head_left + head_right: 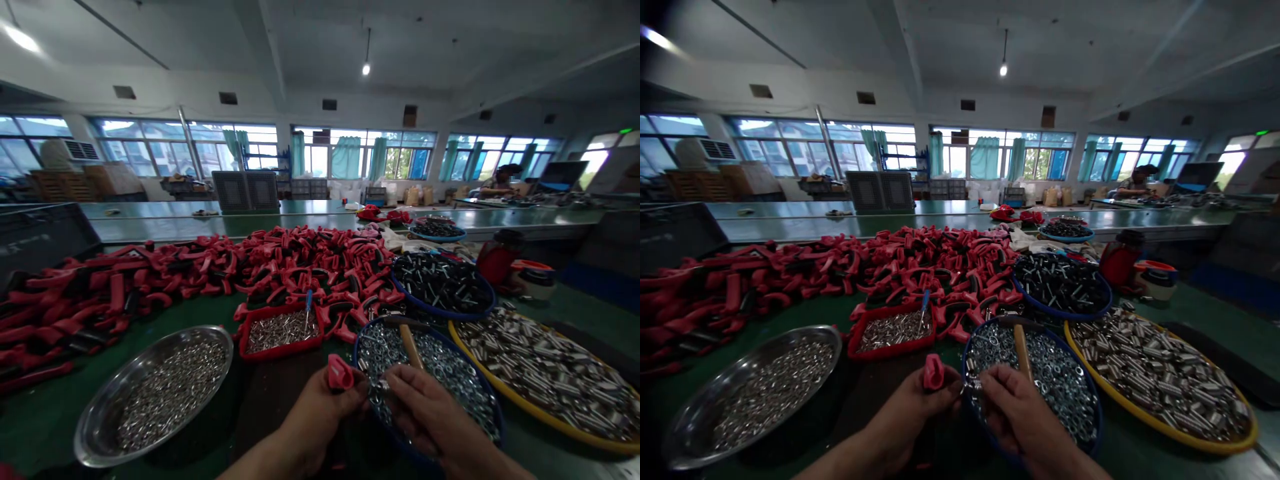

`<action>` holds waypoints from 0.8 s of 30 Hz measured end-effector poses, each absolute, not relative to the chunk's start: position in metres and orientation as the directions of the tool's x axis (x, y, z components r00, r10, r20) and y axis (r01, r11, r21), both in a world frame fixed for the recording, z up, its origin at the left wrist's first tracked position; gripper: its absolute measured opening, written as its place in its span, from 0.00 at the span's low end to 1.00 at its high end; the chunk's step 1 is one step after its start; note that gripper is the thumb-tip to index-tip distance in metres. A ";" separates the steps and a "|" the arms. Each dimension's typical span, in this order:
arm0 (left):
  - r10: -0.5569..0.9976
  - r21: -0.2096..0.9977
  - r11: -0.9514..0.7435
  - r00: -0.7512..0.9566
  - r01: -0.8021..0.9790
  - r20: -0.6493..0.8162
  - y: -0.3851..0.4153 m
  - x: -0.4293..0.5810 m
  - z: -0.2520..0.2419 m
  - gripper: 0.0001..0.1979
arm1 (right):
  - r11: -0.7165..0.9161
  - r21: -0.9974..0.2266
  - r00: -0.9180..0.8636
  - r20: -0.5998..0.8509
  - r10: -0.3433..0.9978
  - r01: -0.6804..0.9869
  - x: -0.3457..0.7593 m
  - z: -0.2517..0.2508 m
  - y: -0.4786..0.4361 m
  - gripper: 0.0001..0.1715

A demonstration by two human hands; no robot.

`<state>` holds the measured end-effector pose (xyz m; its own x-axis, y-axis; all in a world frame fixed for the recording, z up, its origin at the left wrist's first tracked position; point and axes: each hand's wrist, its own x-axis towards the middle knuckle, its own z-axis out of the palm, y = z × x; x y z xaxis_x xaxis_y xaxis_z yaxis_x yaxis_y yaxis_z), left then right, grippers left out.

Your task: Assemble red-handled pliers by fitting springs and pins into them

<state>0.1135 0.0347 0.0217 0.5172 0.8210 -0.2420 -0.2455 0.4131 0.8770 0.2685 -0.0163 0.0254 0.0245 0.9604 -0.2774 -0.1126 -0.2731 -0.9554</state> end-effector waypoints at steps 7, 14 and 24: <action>0.853 0.897 0.368 0.473 -0.244 -0.221 0.023 0.107 0.009 0.20 | -0.071 -0.931 0.045 -0.058 0.997 0.357 0.264 0.041 -0.013 0.14; 0.911 0.953 0.187 0.406 -0.239 -0.077 0.014 0.095 -0.001 0.14 | 0.075 -0.868 -0.038 0.065 0.997 0.490 0.250 0.054 -0.009 0.13; 0.878 0.985 -0.150 0.448 -0.086 0.172 0.016 0.065 0.001 0.09 | -0.189 -0.982 -0.122 -0.190 0.974 0.019 0.234 0.043 -0.002 0.17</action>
